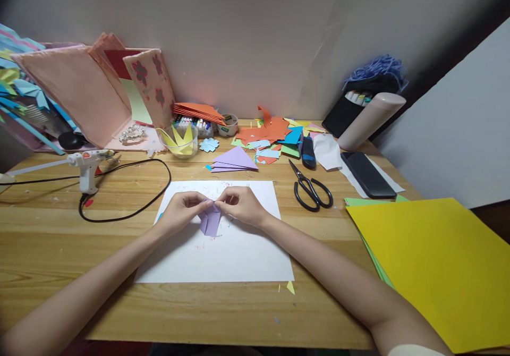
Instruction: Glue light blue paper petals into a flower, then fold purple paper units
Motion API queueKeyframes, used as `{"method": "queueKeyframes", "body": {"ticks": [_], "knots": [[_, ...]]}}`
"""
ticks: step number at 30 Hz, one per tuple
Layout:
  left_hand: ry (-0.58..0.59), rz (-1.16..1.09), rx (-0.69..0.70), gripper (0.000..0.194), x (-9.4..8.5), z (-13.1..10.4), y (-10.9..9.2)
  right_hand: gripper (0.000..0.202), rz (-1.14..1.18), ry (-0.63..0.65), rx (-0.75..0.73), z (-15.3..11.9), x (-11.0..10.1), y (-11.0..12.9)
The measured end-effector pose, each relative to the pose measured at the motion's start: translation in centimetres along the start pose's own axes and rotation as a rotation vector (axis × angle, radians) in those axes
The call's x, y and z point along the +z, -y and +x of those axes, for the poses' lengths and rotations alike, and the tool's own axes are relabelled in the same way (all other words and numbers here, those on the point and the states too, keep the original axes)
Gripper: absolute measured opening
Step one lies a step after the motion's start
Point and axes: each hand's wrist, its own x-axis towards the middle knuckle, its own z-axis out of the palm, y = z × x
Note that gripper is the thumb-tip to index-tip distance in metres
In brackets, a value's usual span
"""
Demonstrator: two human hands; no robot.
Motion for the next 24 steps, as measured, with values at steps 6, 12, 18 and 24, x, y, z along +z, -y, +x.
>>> {"method": "queueKeyframes", "body": {"ticks": [6,12,18,24], "knots": [[-0.031,0.032,0.079,0.024,-0.12,-0.18,-0.09,0.024,0.05,0.087,0.03,0.12,-0.11,0.12],[-0.016,0.012,0.104,0.022,-0.09,-0.1,-0.17,0.026,0.021,0.167,0.042,0.02,-0.17,-0.04],[0.067,-0.08,0.012,0.025,-0.11,0.36,0.13,0.019,-0.156,0.04,-0.08,-0.38,0.24,-0.11],[0.018,-0.096,-0.036,0.037,-0.18,0.29,0.04,0.022,-0.193,0.039,-0.089,-0.28,0.25,0.24]]}}
